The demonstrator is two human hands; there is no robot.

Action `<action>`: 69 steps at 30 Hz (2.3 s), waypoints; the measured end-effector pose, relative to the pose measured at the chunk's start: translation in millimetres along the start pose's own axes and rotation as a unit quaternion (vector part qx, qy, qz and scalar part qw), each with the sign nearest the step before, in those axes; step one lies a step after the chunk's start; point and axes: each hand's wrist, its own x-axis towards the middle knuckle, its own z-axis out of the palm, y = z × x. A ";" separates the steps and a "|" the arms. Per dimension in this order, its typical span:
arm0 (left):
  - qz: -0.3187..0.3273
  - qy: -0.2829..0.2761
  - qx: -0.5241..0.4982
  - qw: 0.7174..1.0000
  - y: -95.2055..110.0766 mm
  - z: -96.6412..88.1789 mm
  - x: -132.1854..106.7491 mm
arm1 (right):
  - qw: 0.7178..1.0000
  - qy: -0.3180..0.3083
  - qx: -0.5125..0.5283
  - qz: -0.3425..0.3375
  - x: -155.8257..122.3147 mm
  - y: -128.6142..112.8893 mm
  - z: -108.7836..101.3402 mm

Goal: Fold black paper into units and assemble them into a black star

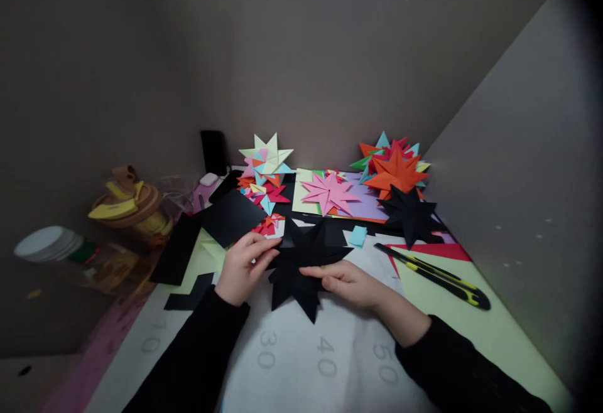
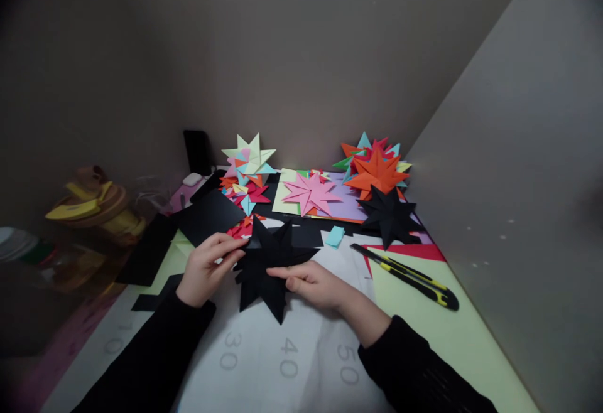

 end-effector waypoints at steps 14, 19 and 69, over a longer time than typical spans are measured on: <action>-0.025 -0.052 -0.015 0.998 14.8 -11.6 7.5 | 0.994 0.012 -0.094 -0.047 -2.7 -5.7 2.0; -0.078 -0.078 -0.011 0.994 19.0 -14.6 10.9 | 0.993 0.010 -0.109 -0.048 -2.9 -12.8 4.1; 0.112 -0.031 0.052 0.992 15.9 -10.0 0.9 | 0.960 0.025 -0.279 0.004 -13.2 -46.7 0.4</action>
